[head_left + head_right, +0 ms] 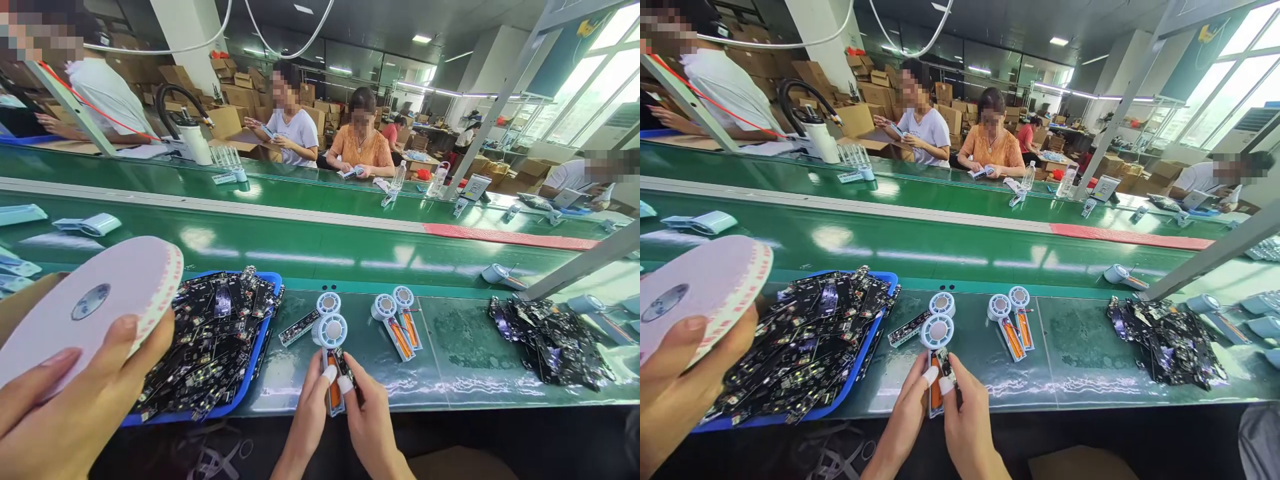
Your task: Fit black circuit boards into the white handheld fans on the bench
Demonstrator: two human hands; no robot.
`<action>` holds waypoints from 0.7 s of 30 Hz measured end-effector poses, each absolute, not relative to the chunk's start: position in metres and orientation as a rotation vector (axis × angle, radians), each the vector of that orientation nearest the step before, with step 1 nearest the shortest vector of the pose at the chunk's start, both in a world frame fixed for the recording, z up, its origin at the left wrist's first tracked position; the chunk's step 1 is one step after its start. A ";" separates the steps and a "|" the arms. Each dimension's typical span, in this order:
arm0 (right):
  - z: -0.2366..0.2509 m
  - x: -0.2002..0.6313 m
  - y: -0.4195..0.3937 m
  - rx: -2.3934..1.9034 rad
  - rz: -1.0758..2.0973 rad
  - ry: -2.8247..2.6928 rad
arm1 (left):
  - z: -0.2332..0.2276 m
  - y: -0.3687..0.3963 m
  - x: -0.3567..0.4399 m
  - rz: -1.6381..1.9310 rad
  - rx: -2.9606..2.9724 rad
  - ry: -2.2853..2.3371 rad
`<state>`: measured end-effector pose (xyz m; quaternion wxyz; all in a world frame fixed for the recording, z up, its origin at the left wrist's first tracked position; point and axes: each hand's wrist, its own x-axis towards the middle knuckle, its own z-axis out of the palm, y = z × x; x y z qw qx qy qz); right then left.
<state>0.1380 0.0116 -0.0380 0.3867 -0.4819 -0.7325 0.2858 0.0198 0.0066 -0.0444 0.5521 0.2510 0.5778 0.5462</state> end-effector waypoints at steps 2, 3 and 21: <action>-0.039 0.136 0.010 -1.308 0.580 -2.033 | -0.046 0.005 0.023 1.302 0.612 1.405; -0.039 0.135 0.009 -1.362 0.500 -2.135 | -0.046 0.004 0.024 1.308 0.625 1.450; -0.073 0.163 0.037 -1.562 -0.085 -2.212 | -0.015 0.051 -0.020 1.024 1.697 2.063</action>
